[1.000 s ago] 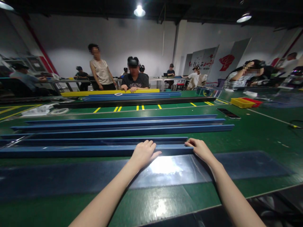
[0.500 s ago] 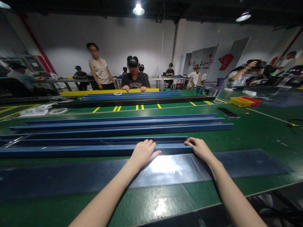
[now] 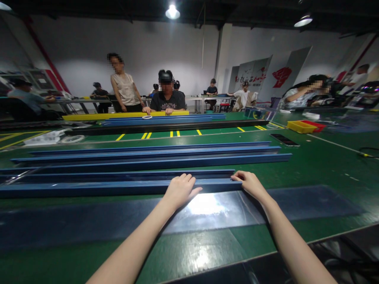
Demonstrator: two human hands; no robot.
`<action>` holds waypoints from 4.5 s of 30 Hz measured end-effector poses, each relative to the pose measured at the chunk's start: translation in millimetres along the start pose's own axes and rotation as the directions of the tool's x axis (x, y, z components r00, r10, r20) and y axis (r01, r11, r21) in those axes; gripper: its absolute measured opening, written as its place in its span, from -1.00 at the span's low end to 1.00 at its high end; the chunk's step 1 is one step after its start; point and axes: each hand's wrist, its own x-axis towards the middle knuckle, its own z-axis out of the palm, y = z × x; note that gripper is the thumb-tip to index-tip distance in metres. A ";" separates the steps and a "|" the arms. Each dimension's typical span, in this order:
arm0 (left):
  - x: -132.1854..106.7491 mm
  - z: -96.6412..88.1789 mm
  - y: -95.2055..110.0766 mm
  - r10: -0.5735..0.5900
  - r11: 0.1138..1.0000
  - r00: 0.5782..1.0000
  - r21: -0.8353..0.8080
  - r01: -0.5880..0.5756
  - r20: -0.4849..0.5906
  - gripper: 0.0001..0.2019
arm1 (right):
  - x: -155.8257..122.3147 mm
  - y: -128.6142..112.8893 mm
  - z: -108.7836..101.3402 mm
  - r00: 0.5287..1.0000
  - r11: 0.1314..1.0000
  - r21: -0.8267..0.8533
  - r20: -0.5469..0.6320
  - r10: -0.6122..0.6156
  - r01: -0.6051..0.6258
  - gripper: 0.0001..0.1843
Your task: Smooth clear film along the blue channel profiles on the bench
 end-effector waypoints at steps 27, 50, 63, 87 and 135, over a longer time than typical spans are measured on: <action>0.1 -8.3 -8.6 0.002 1.000 0.999 0.024 -0.003 0.044 -0.69 | 1.8 0.7 -2.1 0.996 1.000 0.012 -0.083 -0.011 0.012 -0.70; -4.8 -16.7 -25.4 -0.034 0.999 0.999 0.018 0.033 0.042 -0.63 | -2.5 -85.0 29.0 0.721 0.535 -0.546 0.202 -0.663 0.644 -0.58; -4.2 -8.5 -21.8 -0.048 0.999 0.996 0.014 0.049 -0.071 -0.64 | 14.7 -69.9 36.0 0.615 0.429 -0.595 0.143 -0.776 0.680 -0.49; -4.4 0.4 -20.8 -0.007 1.000 0.999 0.011 0.007 -0.035 -0.68 | 2.6 -58.7 20.0 0.848 0.693 -0.576 -0.001 -0.531 0.433 -0.51; -4.0 0.8 -22.4 -0.033 0.999 0.999 0.004 0.033 -0.007 -0.62 | -1.5 -62.6 20.6 0.908 0.790 -0.567 -0.163 -0.385 0.233 -0.49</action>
